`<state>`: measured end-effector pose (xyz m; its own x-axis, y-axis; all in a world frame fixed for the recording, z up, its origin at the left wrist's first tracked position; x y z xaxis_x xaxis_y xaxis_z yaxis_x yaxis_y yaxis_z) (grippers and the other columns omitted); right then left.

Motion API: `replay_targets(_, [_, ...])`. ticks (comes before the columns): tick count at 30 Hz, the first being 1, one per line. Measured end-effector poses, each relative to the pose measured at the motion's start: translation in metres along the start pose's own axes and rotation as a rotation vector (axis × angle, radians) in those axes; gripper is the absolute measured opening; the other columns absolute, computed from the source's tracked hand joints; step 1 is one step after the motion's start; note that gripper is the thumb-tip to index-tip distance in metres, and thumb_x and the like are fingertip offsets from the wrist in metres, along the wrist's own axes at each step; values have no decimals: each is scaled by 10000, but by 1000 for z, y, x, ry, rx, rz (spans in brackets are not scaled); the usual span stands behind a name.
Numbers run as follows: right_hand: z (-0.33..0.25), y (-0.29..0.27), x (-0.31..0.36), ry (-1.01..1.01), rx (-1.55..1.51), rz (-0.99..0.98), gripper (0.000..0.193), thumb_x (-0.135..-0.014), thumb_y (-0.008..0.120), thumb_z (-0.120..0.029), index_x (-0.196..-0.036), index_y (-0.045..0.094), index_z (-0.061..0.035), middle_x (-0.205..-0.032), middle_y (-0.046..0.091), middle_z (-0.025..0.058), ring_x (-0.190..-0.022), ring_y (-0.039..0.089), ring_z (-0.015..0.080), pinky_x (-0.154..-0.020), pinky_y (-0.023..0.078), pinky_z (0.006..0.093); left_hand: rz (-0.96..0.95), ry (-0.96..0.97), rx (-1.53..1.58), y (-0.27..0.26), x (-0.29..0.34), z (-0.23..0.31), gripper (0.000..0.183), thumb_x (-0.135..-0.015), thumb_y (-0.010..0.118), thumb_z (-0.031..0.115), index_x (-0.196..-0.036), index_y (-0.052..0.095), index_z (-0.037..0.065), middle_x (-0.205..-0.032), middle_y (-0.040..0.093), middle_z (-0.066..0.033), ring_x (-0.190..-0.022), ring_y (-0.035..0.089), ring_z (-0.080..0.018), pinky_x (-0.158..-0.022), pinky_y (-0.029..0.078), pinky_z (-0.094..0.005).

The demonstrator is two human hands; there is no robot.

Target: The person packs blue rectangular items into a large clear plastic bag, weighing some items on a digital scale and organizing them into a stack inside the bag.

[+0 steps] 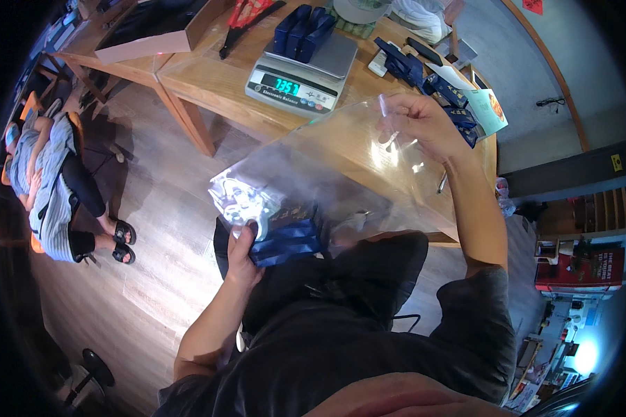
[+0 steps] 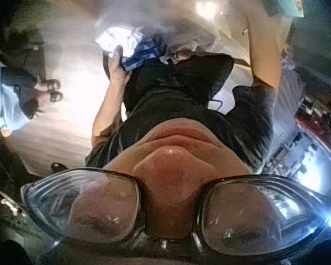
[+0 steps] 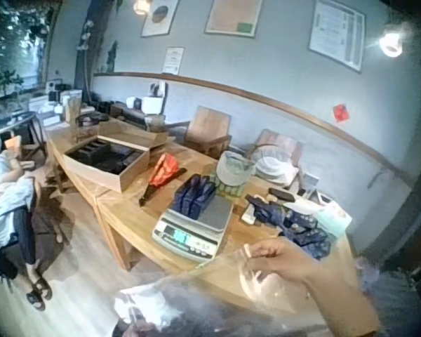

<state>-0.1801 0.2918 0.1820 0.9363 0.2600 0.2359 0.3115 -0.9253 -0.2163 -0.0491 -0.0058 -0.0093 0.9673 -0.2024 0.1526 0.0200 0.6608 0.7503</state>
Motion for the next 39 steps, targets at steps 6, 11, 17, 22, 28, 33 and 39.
replay_targets(6, [9,-9,-23,102,-235,-160,151,-904,654,-74,-1021,669,20,-849,685,112,-697,666,183,-602,547,318,30,-52,18,-14,0,-5,667,-851,679,551,-1240,514,34,-1201,571,-97,-1144,540,-194,-983,433,-340])
replay_targets(11, [15,-8,-28,117,-417,-250,278,-885,701,-115,-1120,640,21,-898,696,121,-786,689,193,-708,587,327,5,-65,48,-12,-1,-3,705,-861,670,540,-1298,478,20,-1245,555,-117,-1172,535,-221,-1008,423,-357])
replay_targets(17, [-1,-7,-10,113,-181,-79,407,-916,669,-133,-1281,553,6,-1030,696,123,-855,699,183,-784,590,332,97,7,9,-4,1,3,791,-845,698,507,-1363,417,-22,-1271,560,-150,-1174,555,-256,-1023,424,-381])
replay_targets(22, [-5,-32,7,44,-99,-30,401,-936,646,-175,-1290,552,-11,-1091,672,106,-925,682,163,-800,578,307,72,44,-17,-3,2,1,760,-848,694,506,-1333,446,-24,-1217,593,-147,-1133,582,-259,-1007,433,-374])
replay_targets(28, [-7,-56,-43,-72,238,214,446,-919,666,-283,-1263,571,-14,-1053,657,78,-871,662,144,-744,547,293,157,73,96,-18,-2,-5,724,-867,665,509,-1319,460,-19,-1241,579,-138,-1158,569,-258,-1009,438,-385])
replay_targets(33, [-31,-28,-114,-408,1056,352,405,-887,676,-254,-1245,589,-85,-1060,625,114,-914,654,257,-782,519,373,134,114,134,-11,-5,4,659,-887,652,470,-1318,466,8,-1235,575,-115,-1164,564,-248,-1023,425,-388])
replay_targets(39, [-39,6,-152,-553,1322,178,402,-848,696,-195,-1220,574,-106,-1193,541,110,-1096,573,313,-903,489,404,177,127,147,-16,-5,2,546,-904,644,442,-1267,499,62,-1186,575,-82,-1159,535,-222,-1025,401,-365])
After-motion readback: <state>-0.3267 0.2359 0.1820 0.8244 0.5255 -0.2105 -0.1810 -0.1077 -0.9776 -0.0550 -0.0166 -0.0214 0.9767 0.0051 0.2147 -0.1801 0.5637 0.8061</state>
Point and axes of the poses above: each hand's wrist, its own x-axis away from the middle knuckle, its own y-axis out of the palm, z = x × y, the point moved 4 cm from there along -x, towards the middle knuckle
